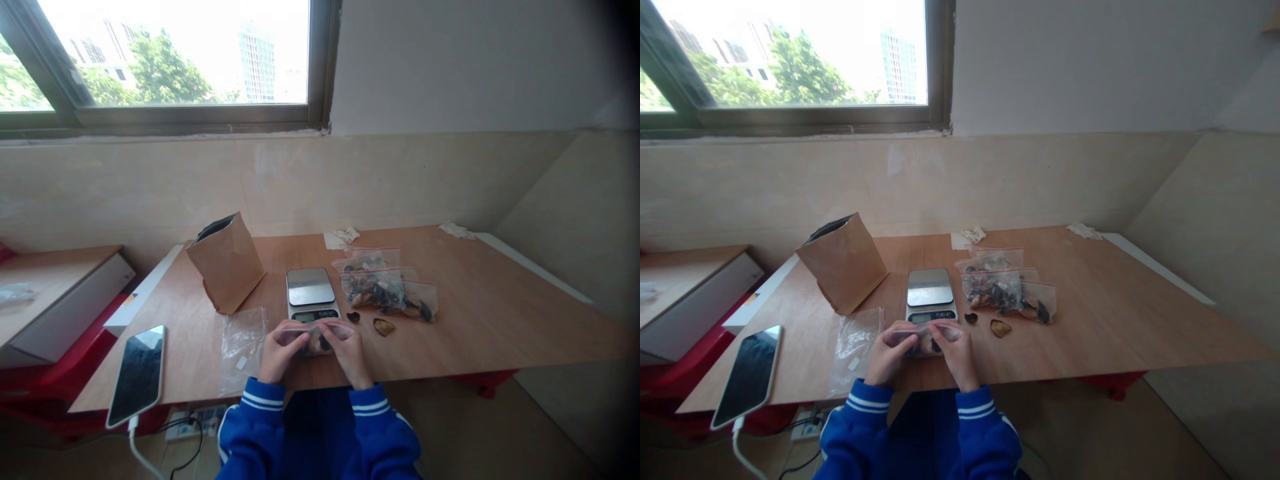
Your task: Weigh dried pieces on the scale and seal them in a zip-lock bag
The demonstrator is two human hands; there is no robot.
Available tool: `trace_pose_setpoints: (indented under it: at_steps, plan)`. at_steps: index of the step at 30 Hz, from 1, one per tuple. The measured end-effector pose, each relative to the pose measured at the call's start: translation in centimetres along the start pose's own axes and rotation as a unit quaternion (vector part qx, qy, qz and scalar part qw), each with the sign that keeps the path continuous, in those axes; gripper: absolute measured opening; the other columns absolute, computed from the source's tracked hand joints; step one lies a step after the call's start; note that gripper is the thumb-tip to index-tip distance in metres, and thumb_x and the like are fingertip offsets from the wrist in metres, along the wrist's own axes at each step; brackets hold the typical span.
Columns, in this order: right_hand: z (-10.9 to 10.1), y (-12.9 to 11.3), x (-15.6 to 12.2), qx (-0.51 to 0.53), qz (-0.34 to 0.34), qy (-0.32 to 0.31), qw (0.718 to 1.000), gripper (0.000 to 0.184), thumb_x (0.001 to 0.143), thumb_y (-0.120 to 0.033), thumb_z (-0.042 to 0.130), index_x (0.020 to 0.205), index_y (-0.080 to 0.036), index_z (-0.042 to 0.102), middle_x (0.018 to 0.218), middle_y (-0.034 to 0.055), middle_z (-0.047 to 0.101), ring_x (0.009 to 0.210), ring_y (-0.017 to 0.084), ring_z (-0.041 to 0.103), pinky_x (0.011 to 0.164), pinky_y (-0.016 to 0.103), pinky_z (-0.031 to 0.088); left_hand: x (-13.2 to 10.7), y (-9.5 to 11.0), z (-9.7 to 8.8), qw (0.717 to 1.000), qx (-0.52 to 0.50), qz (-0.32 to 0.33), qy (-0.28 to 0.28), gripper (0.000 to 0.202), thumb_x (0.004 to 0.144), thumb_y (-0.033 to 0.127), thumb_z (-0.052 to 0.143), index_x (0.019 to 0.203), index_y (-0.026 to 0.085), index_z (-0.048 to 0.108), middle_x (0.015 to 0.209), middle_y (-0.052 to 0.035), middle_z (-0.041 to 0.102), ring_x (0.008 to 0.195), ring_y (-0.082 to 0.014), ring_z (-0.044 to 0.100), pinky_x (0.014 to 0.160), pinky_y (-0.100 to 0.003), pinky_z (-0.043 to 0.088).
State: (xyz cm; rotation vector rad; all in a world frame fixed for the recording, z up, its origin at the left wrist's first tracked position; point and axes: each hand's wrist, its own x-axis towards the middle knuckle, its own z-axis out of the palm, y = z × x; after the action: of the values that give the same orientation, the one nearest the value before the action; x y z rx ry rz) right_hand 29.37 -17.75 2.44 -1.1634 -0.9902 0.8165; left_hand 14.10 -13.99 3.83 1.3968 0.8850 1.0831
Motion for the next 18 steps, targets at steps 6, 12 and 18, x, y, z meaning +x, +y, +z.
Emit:
trace_pose_setpoints:
  at_steps: [6, 12, 18]
  plan:
    - [0.39, -0.36, -0.05, 0.008, -0.004, 0.001, 1.000, 0.023, 0.076, -0.040, 0.068, 0.079, -0.018, 0.068, 0.078, 0.0050, 0.070, 0.078, 0.021, 0.066, 0.077, 0.033, 0.053, 0.03, -0.18, 0.45, 0.999, 0.004, 0.004, 0.043, 0.021, 0.070, 0.036, 0.073, 0.078, 0.016, 0.073, 0.085, -0.0063, 0.067, 0.083, -0.0187, 0.062, 0.075, -0.028, 0.049]
    - [0.66, -0.13, 0.01, 0.058, 0.044, -0.049, 0.996, 0.031, 0.071, -0.042, 0.073, 0.089, -0.018, 0.068, 0.085, 0.0061, 0.072, 0.083, 0.022, 0.067, 0.080, 0.035, 0.053, -0.09, -0.38, 0.19, 0.999, 0.011, 0.003, 0.038, 0.020, 0.072, 0.034, 0.071, 0.079, 0.016, 0.073, 0.086, -0.0059, 0.068, 0.083, -0.0185, 0.063, 0.074, -0.026, 0.049]
    - [1.07, 0.10, -0.01, 0.063, 0.070, -0.038, 0.995, 0.030, 0.065, -0.043, 0.076, 0.075, -0.016, 0.068, 0.073, 0.0049, 0.071, 0.070, 0.019, 0.066, 0.069, 0.032, 0.054, -0.18, -0.03, 0.71, 0.998, 0.044, 0.019, 0.037, 0.022, 0.074, 0.037, 0.069, 0.074, 0.016, 0.073, 0.087, -0.0077, 0.068, 0.083, -0.0198, 0.064, 0.075, -0.028, 0.050]
